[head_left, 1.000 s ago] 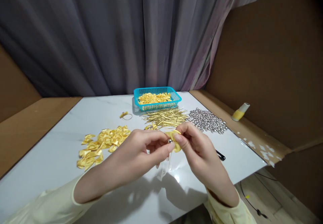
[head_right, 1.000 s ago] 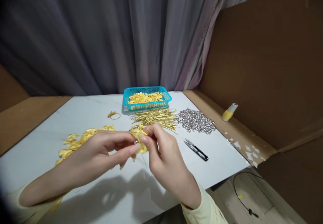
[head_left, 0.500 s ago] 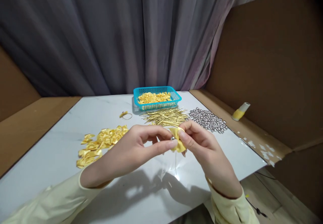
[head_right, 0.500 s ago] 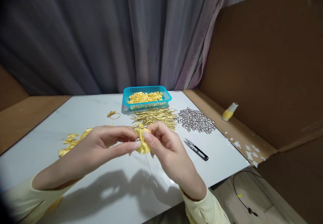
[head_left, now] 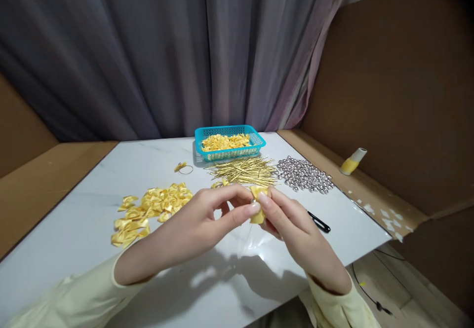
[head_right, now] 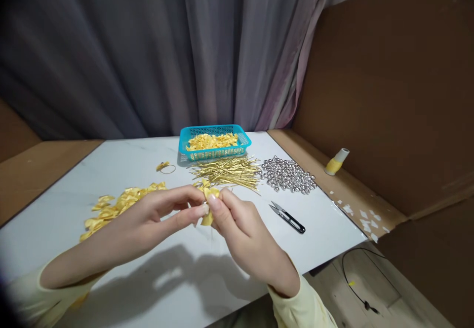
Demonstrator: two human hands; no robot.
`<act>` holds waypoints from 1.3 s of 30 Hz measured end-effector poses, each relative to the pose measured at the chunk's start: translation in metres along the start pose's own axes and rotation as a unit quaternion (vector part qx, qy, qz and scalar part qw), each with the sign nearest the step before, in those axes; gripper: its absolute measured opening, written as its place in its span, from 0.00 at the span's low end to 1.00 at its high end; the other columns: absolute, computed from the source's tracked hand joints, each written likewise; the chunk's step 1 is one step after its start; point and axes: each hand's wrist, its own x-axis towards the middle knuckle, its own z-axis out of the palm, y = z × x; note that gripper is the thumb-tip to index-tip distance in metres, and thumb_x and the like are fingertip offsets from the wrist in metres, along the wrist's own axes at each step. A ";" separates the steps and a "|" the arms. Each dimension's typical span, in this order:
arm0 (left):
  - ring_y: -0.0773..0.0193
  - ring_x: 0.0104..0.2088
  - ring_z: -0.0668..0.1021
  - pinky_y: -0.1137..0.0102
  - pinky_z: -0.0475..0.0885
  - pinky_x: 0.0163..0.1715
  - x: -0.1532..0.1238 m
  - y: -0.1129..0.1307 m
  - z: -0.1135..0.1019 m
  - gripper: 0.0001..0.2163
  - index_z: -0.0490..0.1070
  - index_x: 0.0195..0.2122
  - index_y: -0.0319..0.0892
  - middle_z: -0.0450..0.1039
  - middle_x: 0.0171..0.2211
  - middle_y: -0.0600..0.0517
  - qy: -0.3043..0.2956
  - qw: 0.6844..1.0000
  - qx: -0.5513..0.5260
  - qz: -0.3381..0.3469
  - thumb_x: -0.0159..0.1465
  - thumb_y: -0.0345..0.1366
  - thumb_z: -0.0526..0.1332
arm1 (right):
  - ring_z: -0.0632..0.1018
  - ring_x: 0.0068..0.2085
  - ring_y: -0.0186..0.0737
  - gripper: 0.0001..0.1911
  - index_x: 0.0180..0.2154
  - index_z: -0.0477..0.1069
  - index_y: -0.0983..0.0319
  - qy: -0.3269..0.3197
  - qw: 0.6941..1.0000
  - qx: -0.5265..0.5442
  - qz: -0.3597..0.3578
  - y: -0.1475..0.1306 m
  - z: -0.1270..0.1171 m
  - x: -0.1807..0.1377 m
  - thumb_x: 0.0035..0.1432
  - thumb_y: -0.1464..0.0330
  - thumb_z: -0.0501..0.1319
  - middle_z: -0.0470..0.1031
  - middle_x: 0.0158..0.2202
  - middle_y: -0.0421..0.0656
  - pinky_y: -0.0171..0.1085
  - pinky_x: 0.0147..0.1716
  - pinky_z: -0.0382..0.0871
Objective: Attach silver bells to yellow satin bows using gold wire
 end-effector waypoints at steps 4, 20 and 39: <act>0.69 0.32 0.71 0.73 0.65 0.33 0.001 -0.001 0.000 0.09 0.74 0.34 0.45 0.72 0.31 0.58 -0.007 0.993 -0.116 -0.009 0.68 0.42 0.59 | 0.55 0.24 0.30 0.19 0.27 0.55 0.59 -0.007 0.997 0.072 -0.006 0.002 0.001 0.002 0.70 0.59 0.51 0.53 0.23 0.33 0.34 0.23 0.50; 0.71 0.29 0.69 0.75 0.65 0.31 0.001 -0.003 0.007 0.08 0.74 0.35 0.45 0.72 0.30 0.59 0.005 0.993 -0.107 0.041 0.70 0.37 0.57 | 0.62 0.26 0.32 0.19 0.27 0.57 0.59 0.011 0.999 0.005 -0.033 0.012 -0.006 0.006 0.69 0.58 0.53 0.58 0.24 0.35 0.34 0.25 0.56; 0.68 0.29 0.69 0.72 0.67 0.32 0.002 -0.005 0.004 0.15 0.67 0.29 0.42 0.65 0.27 0.56 -0.038 0.996 -0.080 0.026 0.71 0.43 0.53 | 0.57 0.22 0.31 0.18 0.28 0.54 0.58 0.021 0.995 -0.033 -0.087 0.014 0.001 0.007 0.70 0.58 0.50 0.54 0.23 0.34 0.34 0.20 0.52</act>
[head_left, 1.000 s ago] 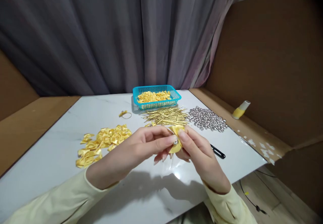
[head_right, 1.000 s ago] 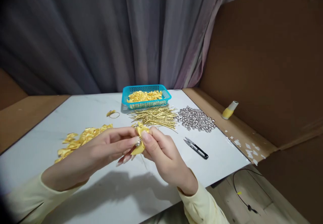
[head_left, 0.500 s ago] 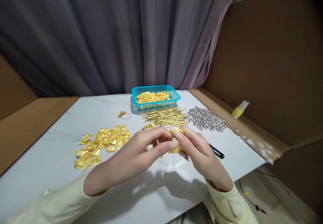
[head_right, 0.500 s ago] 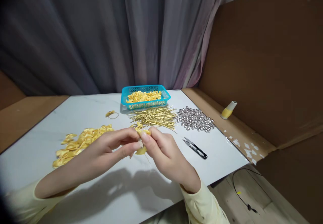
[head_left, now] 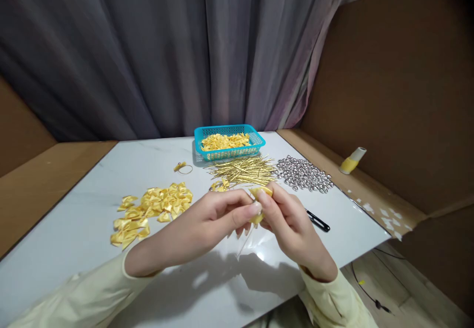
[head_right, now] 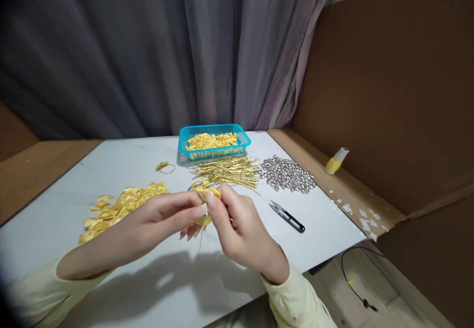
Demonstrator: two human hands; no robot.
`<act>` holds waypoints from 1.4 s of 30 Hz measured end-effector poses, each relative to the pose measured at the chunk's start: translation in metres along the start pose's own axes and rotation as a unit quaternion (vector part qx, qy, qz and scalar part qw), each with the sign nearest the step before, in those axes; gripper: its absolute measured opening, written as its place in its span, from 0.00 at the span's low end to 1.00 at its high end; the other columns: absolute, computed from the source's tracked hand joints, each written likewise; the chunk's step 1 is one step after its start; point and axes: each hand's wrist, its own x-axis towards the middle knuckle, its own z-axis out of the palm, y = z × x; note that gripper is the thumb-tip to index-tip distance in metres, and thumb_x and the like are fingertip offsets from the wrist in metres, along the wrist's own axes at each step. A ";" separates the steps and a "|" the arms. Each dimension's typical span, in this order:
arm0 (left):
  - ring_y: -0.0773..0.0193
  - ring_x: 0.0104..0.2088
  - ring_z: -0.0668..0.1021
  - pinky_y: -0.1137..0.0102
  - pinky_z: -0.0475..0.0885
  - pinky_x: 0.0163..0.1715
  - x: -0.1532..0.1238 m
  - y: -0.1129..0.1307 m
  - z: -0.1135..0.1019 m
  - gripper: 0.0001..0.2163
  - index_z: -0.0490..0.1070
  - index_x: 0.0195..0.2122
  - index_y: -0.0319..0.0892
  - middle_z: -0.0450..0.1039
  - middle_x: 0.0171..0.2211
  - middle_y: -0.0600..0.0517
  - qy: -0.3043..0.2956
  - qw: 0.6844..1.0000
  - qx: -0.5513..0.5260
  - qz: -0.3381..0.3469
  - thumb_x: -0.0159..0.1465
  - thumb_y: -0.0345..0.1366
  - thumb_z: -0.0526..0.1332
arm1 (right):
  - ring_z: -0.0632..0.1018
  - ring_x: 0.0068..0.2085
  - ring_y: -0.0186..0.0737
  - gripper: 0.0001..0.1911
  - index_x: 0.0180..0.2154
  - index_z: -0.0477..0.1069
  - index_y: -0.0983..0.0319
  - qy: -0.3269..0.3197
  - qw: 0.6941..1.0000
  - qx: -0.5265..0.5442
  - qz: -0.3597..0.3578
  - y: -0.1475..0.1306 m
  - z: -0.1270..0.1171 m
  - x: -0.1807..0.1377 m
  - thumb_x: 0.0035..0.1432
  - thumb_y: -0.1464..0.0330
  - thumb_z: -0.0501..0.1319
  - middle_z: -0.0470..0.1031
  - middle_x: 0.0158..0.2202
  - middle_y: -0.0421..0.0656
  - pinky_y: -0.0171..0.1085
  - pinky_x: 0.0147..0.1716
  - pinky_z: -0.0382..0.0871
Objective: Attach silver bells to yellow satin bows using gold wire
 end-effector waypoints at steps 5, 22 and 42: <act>0.67 0.31 0.74 0.73 0.71 0.34 0.001 -0.006 -0.007 0.18 0.72 0.33 0.43 0.72 0.30 0.55 -0.036 0.994 0.097 -0.025 0.71 0.46 0.50 | 0.62 0.23 0.31 0.19 0.27 0.57 0.58 -0.041 0.998 -0.052 0.014 -0.002 -0.011 0.003 0.71 0.59 0.49 0.58 0.23 0.35 0.34 0.23 0.56; 0.55 0.47 0.77 0.56 0.76 0.46 0.039 -0.124 -0.126 0.15 0.69 0.54 0.41 0.71 0.53 0.45 0.113 0.878 0.424 -0.190 0.68 0.39 0.60 | 0.68 0.22 0.33 0.23 0.24 0.65 0.61 -0.123 0.964 -0.120 0.201 0.033 -0.071 0.013 0.64 0.52 0.57 0.67 0.20 0.37 0.35 0.25 0.59; 0.65 0.30 0.74 0.72 0.69 0.28 0.038 -0.089 -0.078 0.12 0.73 0.39 0.39 0.74 0.30 0.54 -0.106 0.945 0.272 -0.145 0.62 0.43 0.66 | 0.68 0.24 0.32 0.23 0.29 0.72 0.63 -0.252 0.927 -0.070 0.269 0.036 -0.088 0.021 0.59 0.49 0.61 0.69 0.22 0.39 0.33 0.24 0.60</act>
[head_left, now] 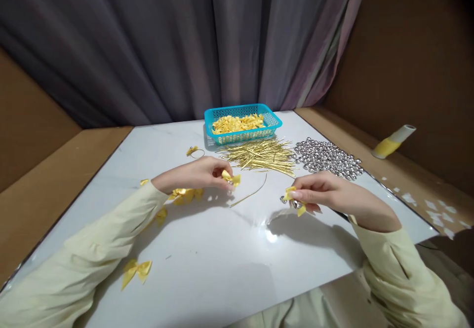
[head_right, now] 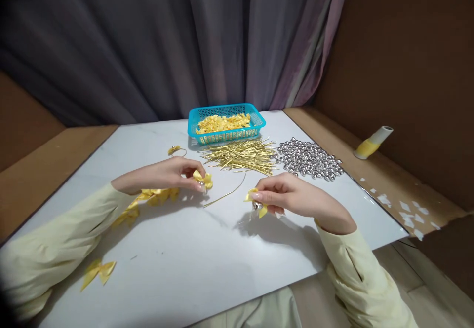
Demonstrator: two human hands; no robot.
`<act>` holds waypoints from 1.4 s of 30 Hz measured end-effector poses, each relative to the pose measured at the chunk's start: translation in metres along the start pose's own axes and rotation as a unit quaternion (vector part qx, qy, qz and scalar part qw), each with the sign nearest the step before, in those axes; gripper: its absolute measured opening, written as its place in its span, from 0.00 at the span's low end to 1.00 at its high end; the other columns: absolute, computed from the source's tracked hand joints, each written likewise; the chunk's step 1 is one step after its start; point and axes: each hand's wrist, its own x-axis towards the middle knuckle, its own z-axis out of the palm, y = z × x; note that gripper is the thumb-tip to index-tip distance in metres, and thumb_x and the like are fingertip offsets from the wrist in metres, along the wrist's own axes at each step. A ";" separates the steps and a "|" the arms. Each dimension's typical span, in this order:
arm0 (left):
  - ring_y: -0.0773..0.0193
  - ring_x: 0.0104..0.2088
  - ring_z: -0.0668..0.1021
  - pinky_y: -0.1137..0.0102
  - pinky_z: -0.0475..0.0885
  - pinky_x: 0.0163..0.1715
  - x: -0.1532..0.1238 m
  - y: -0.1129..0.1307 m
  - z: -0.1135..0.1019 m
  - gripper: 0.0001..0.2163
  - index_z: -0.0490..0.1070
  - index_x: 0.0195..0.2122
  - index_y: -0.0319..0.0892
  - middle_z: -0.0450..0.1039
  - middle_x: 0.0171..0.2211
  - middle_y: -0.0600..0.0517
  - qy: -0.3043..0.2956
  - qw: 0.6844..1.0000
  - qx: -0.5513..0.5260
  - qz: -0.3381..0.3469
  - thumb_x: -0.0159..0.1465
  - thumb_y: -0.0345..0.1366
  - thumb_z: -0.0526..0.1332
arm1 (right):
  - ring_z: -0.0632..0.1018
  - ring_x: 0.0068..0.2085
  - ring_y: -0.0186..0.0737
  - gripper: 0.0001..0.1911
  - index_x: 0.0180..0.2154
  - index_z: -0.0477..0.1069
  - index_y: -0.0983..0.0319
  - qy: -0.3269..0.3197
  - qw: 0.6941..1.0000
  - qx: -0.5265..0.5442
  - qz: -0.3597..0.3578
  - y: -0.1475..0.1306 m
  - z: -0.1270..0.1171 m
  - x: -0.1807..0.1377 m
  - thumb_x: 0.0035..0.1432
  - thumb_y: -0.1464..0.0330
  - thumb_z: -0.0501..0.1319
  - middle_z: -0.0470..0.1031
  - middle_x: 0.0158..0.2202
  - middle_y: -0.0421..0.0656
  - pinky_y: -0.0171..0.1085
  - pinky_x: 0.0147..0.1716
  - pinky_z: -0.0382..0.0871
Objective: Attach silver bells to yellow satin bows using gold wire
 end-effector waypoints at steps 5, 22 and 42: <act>0.70 0.24 0.67 0.76 0.60 0.23 -0.027 0.044 0.010 0.13 0.72 0.34 0.42 0.67 0.22 0.61 0.018 0.996 -0.079 0.027 0.57 0.47 0.69 | 0.67 0.23 0.30 0.22 0.32 0.75 0.64 -0.020 0.998 -0.043 -0.036 -0.020 0.008 0.008 0.61 0.51 0.60 0.69 0.22 0.38 0.31 0.23 0.59; 0.71 0.23 0.66 0.76 0.58 0.22 -0.048 0.069 0.014 0.11 0.75 0.30 0.42 0.68 0.20 0.61 0.037 0.988 -0.143 0.049 0.54 0.42 0.72 | 0.67 0.26 0.30 0.17 0.44 0.75 0.65 -0.113 0.993 -0.015 -0.042 -0.034 0.009 0.012 0.63 0.59 0.61 0.69 0.27 0.39 0.29 0.24 0.61; 0.71 0.23 0.68 0.76 0.59 0.21 -0.047 0.062 0.011 0.13 0.74 0.32 0.46 0.69 0.20 0.62 0.048 0.991 -0.117 0.047 0.55 0.48 0.70 | 0.68 0.31 0.32 0.14 0.53 0.64 0.64 -0.167 0.979 -0.018 -0.112 -0.042 0.005 0.005 0.67 0.71 0.54 0.69 0.33 0.41 0.31 0.31 0.64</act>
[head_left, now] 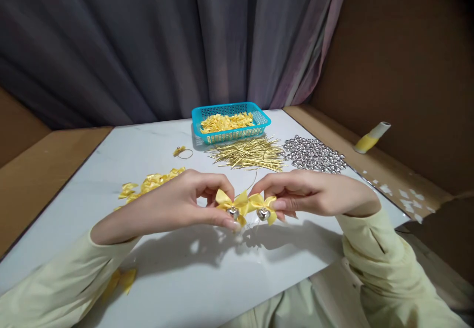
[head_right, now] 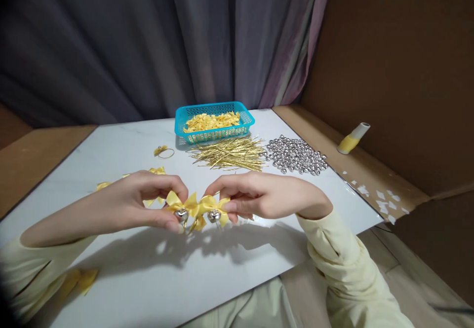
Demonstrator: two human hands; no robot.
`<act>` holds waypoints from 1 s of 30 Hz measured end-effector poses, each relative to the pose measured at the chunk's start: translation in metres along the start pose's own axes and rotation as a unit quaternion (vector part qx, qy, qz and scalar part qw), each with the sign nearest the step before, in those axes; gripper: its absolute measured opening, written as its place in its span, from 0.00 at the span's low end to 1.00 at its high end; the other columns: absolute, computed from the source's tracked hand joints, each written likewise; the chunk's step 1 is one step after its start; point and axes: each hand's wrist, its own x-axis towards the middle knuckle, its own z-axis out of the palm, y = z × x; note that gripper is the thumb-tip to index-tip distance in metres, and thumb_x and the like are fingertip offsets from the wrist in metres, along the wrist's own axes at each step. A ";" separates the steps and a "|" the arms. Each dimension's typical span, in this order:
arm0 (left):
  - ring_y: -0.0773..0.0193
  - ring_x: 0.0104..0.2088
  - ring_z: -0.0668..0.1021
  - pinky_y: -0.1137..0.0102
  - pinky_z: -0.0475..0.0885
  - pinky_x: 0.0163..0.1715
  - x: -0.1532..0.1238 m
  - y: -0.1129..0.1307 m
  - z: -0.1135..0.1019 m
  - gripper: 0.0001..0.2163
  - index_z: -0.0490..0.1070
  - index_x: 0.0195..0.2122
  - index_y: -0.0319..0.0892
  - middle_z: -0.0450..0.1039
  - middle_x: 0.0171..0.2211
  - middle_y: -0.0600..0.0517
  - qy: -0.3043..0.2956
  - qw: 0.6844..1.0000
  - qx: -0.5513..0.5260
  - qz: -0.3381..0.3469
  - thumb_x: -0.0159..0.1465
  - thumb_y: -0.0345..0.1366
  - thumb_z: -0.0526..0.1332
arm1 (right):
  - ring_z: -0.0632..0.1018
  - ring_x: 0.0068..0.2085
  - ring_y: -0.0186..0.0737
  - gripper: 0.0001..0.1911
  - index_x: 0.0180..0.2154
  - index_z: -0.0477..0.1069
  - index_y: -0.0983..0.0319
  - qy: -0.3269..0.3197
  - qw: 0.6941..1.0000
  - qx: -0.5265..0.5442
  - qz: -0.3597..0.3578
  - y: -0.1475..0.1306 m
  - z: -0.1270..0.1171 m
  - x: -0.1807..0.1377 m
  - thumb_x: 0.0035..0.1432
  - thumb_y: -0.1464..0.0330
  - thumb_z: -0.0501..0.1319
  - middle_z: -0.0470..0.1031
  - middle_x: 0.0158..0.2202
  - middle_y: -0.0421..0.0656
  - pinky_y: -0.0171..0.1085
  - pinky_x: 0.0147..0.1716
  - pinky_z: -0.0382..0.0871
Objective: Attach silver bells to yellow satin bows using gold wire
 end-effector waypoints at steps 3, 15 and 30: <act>0.70 0.23 0.69 0.76 0.60 0.21 0.003 -0.005 -0.004 0.13 0.74 0.32 0.45 0.69 0.20 0.61 0.010 1.000 0.023 0.006 0.56 0.48 0.70 | 0.67 0.30 0.31 0.12 0.52 0.62 0.63 -0.003 1.000 0.012 -0.002 -0.002 0.000 -0.001 0.67 0.72 0.53 0.68 0.32 0.39 0.31 0.30 0.63; 0.64 0.27 0.73 0.71 0.62 0.31 0.064 -0.091 -0.032 0.12 0.76 0.37 0.40 0.74 0.25 0.54 0.128 0.977 0.170 0.002 0.59 0.43 0.66 | 0.68 0.30 0.31 0.13 0.50 0.53 0.58 0.016 0.997 0.078 -0.007 -0.003 -0.001 0.000 0.68 0.67 0.55 0.66 0.32 0.37 0.30 0.26 0.60; 0.60 0.34 0.78 0.70 0.70 0.33 -0.001 0.012 0.022 0.15 0.79 0.36 0.47 0.81 0.35 0.53 0.199 0.980 0.028 -0.019 0.63 0.52 0.60 | 0.66 0.26 0.32 0.12 0.41 0.51 0.56 0.261 0.960 0.012 -0.104 -0.003 0.021 0.010 0.64 0.73 0.55 0.62 0.25 0.32 0.32 0.26 0.59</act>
